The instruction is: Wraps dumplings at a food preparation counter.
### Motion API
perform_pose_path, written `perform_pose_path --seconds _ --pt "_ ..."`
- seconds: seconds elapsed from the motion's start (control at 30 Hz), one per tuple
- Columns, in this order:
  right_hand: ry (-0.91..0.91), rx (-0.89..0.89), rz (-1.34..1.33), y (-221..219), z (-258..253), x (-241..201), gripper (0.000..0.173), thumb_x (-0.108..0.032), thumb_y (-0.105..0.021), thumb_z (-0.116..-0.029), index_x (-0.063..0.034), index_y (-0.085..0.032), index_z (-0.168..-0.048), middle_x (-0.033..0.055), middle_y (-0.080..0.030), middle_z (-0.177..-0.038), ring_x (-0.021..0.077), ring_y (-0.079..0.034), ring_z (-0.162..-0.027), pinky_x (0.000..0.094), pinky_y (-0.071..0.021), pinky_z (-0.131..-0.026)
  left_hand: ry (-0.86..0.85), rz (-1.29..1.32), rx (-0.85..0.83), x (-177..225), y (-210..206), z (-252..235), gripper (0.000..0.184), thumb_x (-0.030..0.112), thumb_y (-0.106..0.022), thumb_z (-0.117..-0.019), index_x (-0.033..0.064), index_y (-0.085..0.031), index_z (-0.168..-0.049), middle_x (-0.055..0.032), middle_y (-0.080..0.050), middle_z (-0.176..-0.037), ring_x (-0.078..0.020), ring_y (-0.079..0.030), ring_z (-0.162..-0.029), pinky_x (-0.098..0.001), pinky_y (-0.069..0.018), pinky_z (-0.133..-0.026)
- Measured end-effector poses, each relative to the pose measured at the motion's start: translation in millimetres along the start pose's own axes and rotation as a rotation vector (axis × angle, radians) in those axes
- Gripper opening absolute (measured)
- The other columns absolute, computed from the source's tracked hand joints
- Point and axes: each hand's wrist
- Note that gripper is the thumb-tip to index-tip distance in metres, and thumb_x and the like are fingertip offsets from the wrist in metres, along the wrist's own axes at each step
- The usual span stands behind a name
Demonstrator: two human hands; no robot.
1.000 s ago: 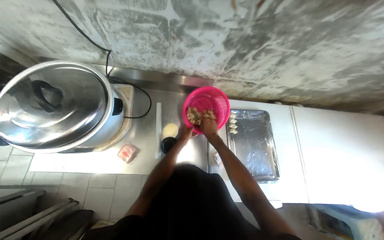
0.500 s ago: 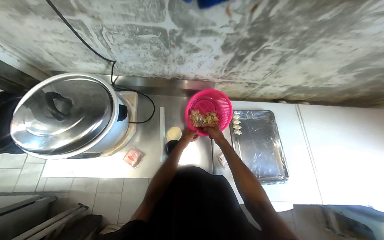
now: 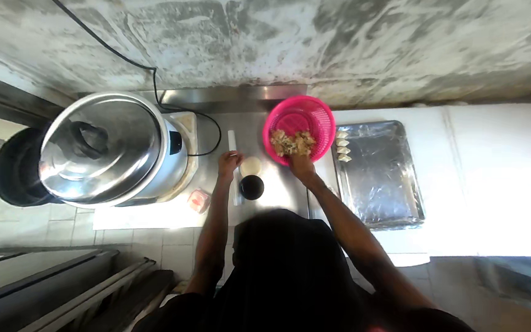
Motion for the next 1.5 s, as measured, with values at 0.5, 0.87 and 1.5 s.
perform_pose_path --seconds 0.5,0.87,1.5 --pt "-0.060 0.038 -0.262 -21 23 86 0.036 -0.029 -0.059 -0.1044 -0.0159 -0.065 -0.138 0.0160 -0.073 -0.115 0.0373 -0.070 -0.101 0.0628 -0.0542 -0.086 -0.112 -1.134 -0.081 -41 -34 -36 0.044 0.014 -0.072 -0.0903 0.0044 -0.063 -0.132 -0.0204 -0.064 -0.132 -0.0384 -0.060 -0.125 -0.0594 -0.0490 -0.103" --pt "-0.262 0.089 -0.607 -35 78 136 0.038 -0.032 -0.064 -0.1017 -0.0128 -0.066 -0.134 0.0095 -0.076 -0.108 0.0227 -0.074 -0.087 0.0465 -0.0609 -0.078 -0.187 -1.231 -0.165 -45 -35 -54 0.039 0.017 -0.079 -0.0856 0.0023 -0.069 -0.120 -0.0229 -0.068 -0.120 -0.0411 -0.062 -0.118 -0.0621 -0.0462 -0.104" --pt "0.389 -0.110 -1.180 47 96 -33 0.022 -0.012 -0.064 -0.1015 -0.0009 -0.070 -0.120 0.0103 -0.074 -0.100 0.0176 -0.072 -0.079 0.0343 -0.0630 -0.074 -0.287 0.005 -0.460 67 -42 151 0.029 0.013 -0.058 -0.1036 0.0161 -0.057 -0.133 -0.0048 -0.069 -0.117 -0.0143 -0.069 -0.093 -0.0324 -0.0597 -0.079"
Point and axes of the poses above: each hand's wrist, its own z-axis away from the middle knuckle, its own y-axis out of the back of the hand, x = y × z
